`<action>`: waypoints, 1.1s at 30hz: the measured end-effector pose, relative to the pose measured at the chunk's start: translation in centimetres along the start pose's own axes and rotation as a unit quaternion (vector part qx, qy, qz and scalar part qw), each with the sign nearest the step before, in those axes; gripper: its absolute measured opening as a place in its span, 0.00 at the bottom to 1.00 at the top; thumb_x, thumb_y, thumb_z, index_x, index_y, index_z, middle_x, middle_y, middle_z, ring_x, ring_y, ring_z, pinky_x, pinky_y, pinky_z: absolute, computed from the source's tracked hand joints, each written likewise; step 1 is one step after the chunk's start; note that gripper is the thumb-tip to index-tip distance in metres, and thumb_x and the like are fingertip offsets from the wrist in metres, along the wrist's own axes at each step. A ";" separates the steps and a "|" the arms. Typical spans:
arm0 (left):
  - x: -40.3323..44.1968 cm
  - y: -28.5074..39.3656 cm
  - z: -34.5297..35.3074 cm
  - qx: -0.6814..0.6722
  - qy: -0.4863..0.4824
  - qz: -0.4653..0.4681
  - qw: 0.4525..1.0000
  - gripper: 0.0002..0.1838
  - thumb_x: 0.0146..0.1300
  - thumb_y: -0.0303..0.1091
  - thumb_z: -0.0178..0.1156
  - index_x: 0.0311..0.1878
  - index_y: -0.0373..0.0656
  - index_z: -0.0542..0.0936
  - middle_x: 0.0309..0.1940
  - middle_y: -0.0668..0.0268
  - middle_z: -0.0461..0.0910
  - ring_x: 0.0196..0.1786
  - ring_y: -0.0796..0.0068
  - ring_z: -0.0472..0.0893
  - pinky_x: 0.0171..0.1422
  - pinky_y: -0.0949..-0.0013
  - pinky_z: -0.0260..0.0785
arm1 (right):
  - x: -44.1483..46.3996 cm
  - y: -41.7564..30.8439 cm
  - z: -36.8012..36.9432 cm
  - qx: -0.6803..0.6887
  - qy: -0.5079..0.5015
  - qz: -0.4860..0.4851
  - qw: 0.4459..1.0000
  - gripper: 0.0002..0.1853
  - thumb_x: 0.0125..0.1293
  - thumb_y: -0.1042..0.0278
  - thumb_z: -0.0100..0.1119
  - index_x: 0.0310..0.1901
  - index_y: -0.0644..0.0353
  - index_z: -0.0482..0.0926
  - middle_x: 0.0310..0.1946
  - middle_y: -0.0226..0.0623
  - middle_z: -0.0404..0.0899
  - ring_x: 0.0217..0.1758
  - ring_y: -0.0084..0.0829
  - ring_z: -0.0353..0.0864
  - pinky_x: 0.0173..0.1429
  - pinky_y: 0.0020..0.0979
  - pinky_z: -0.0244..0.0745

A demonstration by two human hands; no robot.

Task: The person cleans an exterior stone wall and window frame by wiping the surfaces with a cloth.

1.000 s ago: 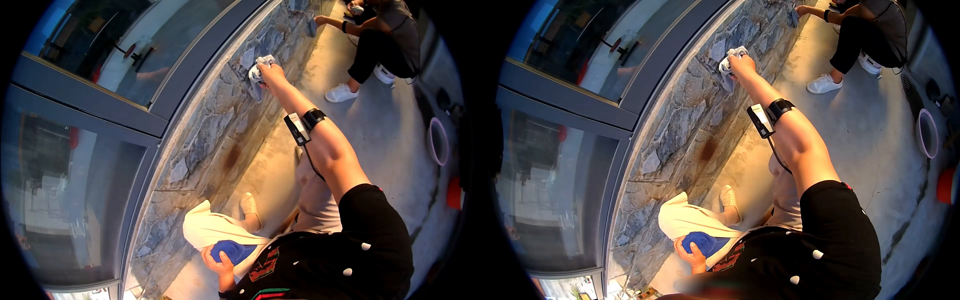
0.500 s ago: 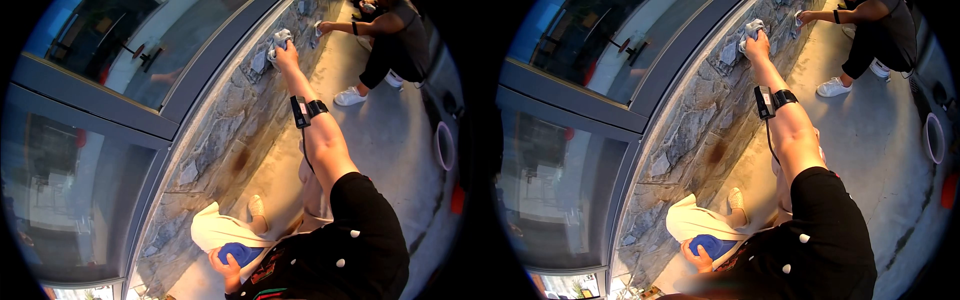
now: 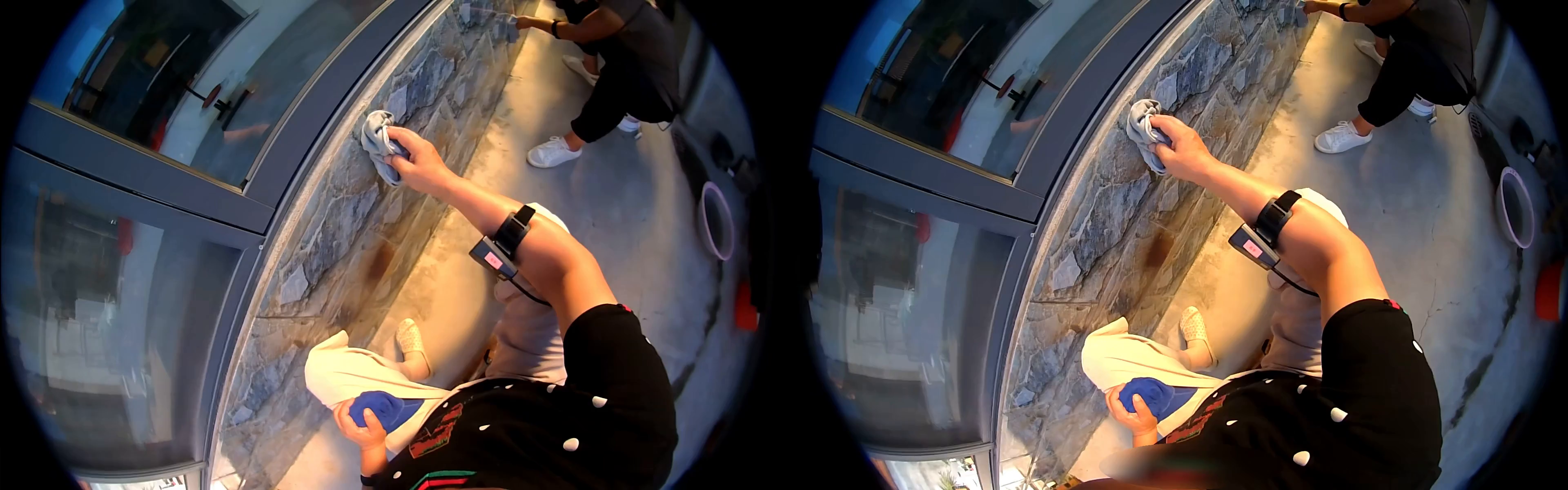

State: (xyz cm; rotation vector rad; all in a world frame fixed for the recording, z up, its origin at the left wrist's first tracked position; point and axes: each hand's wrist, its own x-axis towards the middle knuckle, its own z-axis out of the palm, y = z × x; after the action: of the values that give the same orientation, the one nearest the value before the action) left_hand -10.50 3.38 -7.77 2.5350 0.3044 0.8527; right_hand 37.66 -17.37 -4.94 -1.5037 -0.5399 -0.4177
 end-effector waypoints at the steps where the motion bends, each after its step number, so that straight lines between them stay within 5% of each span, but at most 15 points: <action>1: 0.1 0.1 0.0 0.001 -0.001 0.003 1.000 0.22 0.64 0.44 0.59 0.47 0.31 0.77 0.42 0.48 0.76 0.45 0.46 0.77 0.54 0.49 0.69 | 0.3 0.1 -0.6 0.001 0.003 0.000 1.000 0.23 0.64 0.75 0.61 0.62 0.61 0.76 0.59 0.43 0.78 0.64 0.38 0.78 0.67 0.33 0.72; 3: 0.3 0.4 0.3 0.000 0.002 0.000 1.000 0.22 0.63 0.44 0.59 0.46 0.31 0.77 0.41 0.49 0.76 0.45 0.47 0.77 0.54 0.49 0.69 | 2.2 0.8 -2.2 0.173 0.042 0.177 0.968 0.24 0.65 0.75 0.62 0.63 0.58 0.76 0.53 0.37 0.82 0.55 0.29 0.81 0.61 0.30 0.75; 6: 0.4 0.2 0.4 0.009 0.002 0.007 1.000 0.23 0.63 0.46 0.60 0.45 0.31 0.77 0.40 0.48 0.77 0.43 0.46 0.78 0.51 0.49 0.71 | 6.2 2.8 -5.1 0.199 0.238 0.286 0.907 0.25 0.66 0.72 0.64 0.65 0.58 0.75 0.50 0.36 0.84 0.47 0.28 0.84 0.48 0.31 0.81; 9: 0.5 0.2 0.4 0.020 0.004 0.003 1.000 0.23 0.63 0.47 0.60 0.45 0.31 0.77 0.40 0.48 0.77 0.43 0.46 0.78 0.51 0.49 0.71 | 9.3 6.2 -8.1 0.271 0.281 0.264 0.882 0.30 0.65 0.71 0.66 0.69 0.56 0.71 0.55 0.38 0.81 0.48 0.30 0.84 0.44 0.34 0.83; 15: -0.2 0.0 0.1 0.039 0.016 -0.021 0.999 0.23 0.65 0.48 0.59 0.45 0.31 0.77 0.40 0.49 0.77 0.44 0.46 0.78 0.52 0.49 0.71 | 12.7 8.3 -6.1 0.208 0.216 0.152 0.942 0.29 0.67 0.76 0.61 0.69 0.54 0.70 0.54 0.33 0.81 0.53 0.26 0.82 0.52 0.29 0.80; 16: -0.2 -0.1 0.1 0.039 0.015 -0.019 0.999 0.23 0.65 0.48 0.59 0.45 0.31 0.77 0.40 0.49 0.77 0.44 0.46 0.78 0.52 0.49 0.71 | 12.4 8.5 -5.3 0.082 0.243 0.121 0.959 0.31 0.63 0.76 0.61 0.69 0.55 0.71 0.56 0.31 0.80 0.56 0.25 0.81 0.58 0.29 0.77; 19: -0.5 -0.1 0.4 0.034 0.032 -0.020 0.999 0.24 0.65 0.48 0.59 0.44 0.31 0.77 0.40 0.49 0.77 0.44 0.45 0.78 0.53 0.49 0.70 | 11.3 7.4 -3.7 -0.131 0.274 0.037 0.952 0.30 0.58 0.71 0.62 0.65 0.58 0.75 0.62 0.41 0.78 0.66 0.39 0.77 0.70 0.34 0.70; 20: -0.6 -0.1 0.3 0.030 0.032 -0.028 0.999 0.24 0.65 0.49 0.59 0.44 0.31 0.77 0.40 0.49 0.77 0.44 0.46 0.78 0.53 0.49 0.70 | 10.2 5.1 -3.0 -0.096 0.259 0.029 0.961 0.28 0.56 0.71 0.57 0.61 0.62 0.75 0.65 0.51 0.73 0.70 0.50 0.70 0.74 0.40 0.65; 23: -0.5 -0.4 0.0 0.023 0.022 -0.030 0.999 0.23 0.65 0.48 0.59 0.44 0.31 0.77 0.39 0.50 0.77 0.44 0.46 0.77 0.52 0.49 0.70 | 6.8 2.2 -1.4 -0.114 0.196 -0.003 0.974 0.27 0.59 0.71 0.59 0.62 0.63 0.72 0.65 0.53 0.71 0.70 0.53 0.69 0.74 0.41 0.65; 26: -0.1 -0.4 0.3 0.012 0.013 -0.021 1.000 0.23 0.65 0.47 0.59 0.44 0.31 0.77 0.39 0.50 0.77 0.44 0.46 0.77 0.52 0.49 0.70 | 3.1 1.0 -0.5 -0.109 0.115 0.014 0.987 0.27 0.61 0.70 0.62 0.62 0.63 0.70 0.63 0.54 0.71 0.68 0.55 0.69 0.72 0.43 0.66; 30: 0.6 0.2 0.6 0.014 0.009 -0.003 1.000 0.22 0.64 0.45 0.60 0.45 0.31 0.77 0.40 0.50 0.77 0.44 0.46 0.78 0.53 0.50 0.71 | 0.3 2.8 -0.2 -0.058 0.073 0.078 0.993 0.25 0.61 0.69 0.67 0.60 0.60 0.74 0.56 0.48 0.79 0.61 0.46 0.79 0.67 0.39 0.71; 33: 0.9 0.9 0.9 0.020 0.003 0.001 1.000 0.22 0.64 0.45 0.60 0.45 0.31 0.78 0.40 0.49 0.77 0.44 0.47 0.78 0.53 0.50 0.71 | 0.5 6.6 0.0 0.009 0.055 0.222 0.973 0.23 0.58 0.66 0.71 0.55 0.61 0.77 0.52 0.47 0.82 0.59 0.47 0.81 0.64 0.40 0.73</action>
State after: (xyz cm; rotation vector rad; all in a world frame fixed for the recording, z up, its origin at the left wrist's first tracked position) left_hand -9.17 2.61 -7.53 2.5706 0.3235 0.8628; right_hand 41.87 -17.14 -10.09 -1.5219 -0.1097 -0.1442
